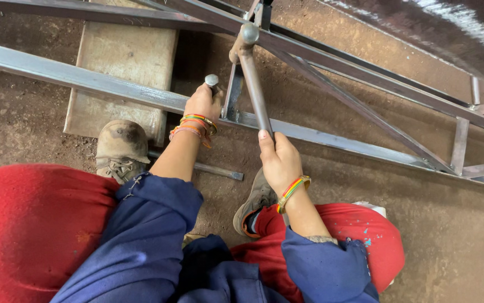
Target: The person uses a hammer to strike metal pins into pre-drilled holes on a long metal frame while sitting on the floor.
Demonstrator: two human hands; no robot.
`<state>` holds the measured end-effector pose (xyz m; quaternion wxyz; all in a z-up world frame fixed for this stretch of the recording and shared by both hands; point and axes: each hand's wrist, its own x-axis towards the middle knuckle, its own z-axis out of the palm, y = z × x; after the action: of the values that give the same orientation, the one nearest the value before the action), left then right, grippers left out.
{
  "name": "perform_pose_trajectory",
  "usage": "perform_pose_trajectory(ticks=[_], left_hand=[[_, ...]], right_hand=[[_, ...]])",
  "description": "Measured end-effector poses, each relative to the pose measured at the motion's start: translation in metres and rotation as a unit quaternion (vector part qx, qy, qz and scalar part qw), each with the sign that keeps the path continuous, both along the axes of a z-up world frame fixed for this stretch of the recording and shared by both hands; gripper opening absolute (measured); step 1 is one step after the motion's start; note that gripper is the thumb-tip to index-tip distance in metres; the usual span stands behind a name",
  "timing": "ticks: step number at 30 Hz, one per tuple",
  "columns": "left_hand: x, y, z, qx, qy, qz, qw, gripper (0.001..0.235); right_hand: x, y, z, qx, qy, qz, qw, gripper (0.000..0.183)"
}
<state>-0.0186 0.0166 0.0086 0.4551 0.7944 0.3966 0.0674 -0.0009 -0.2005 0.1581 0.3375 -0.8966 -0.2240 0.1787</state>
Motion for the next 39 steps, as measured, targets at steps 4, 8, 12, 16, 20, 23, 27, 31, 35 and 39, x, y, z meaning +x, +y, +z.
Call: perform_pose_trajectory(ticks=[4,8,12,16,20,23,27,31,35,39], left_hand=[[0.004,-0.007,0.002,0.042,0.023,-0.054,0.997,0.033],[0.008,-0.010,-0.006,0.068,-0.007,-0.061,0.996,0.031],[0.006,-0.011,-0.010,0.064,-0.014,-0.071,0.995,0.031],[0.005,-0.011,-0.003,0.060,-0.004,-0.057,0.997,0.031],[-0.002,-0.013,0.002,0.032,-0.002,-0.033,0.999,0.030],[-0.003,-0.011,0.004,0.021,-0.012,-0.023,0.999,0.032],[-0.005,-0.004,-0.003,0.017,-0.028,-0.012,0.999,0.034],[-0.012,0.005,-0.019,0.064,-0.035,0.085,0.994,0.031],[-0.017,0.031,-0.024,0.084,-0.047,0.109,0.989,0.023],[-0.009,0.035,-0.018,0.038,-0.023,0.030,0.999,0.022]], right_hand=[[-0.006,-0.006,0.008,0.087,0.000,-0.006,0.996,0.050],[-0.005,-0.010,-0.001,0.040,-0.066,0.023,0.997,0.050],[-0.004,-0.007,-0.016,-0.061,-0.020,0.051,0.997,0.051],[-0.004,-0.007,-0.016,-0.046,0.001,0.025,0.999,0.052],[-0.009,-0.008,-0.014,0.028,0.033,-0.003,0.999,0.048],[-0.007,-0.005,-0.015,-0.040,0.028,0.014,0.999,0.048],[-0.004,-0.004,-0.019,-0.052,0.083,-0.005,0.995,0.049],[-0.002,-0.007,-0.014,0.039,0.197,-0.091,0.975,0.044],[0.001,-0.007,-0.001,0.086,0.208,-0.109,0.968,0.040],[0.000,-0.008,0.004,0.101,0.221,-0.117,0.963,0.040]])
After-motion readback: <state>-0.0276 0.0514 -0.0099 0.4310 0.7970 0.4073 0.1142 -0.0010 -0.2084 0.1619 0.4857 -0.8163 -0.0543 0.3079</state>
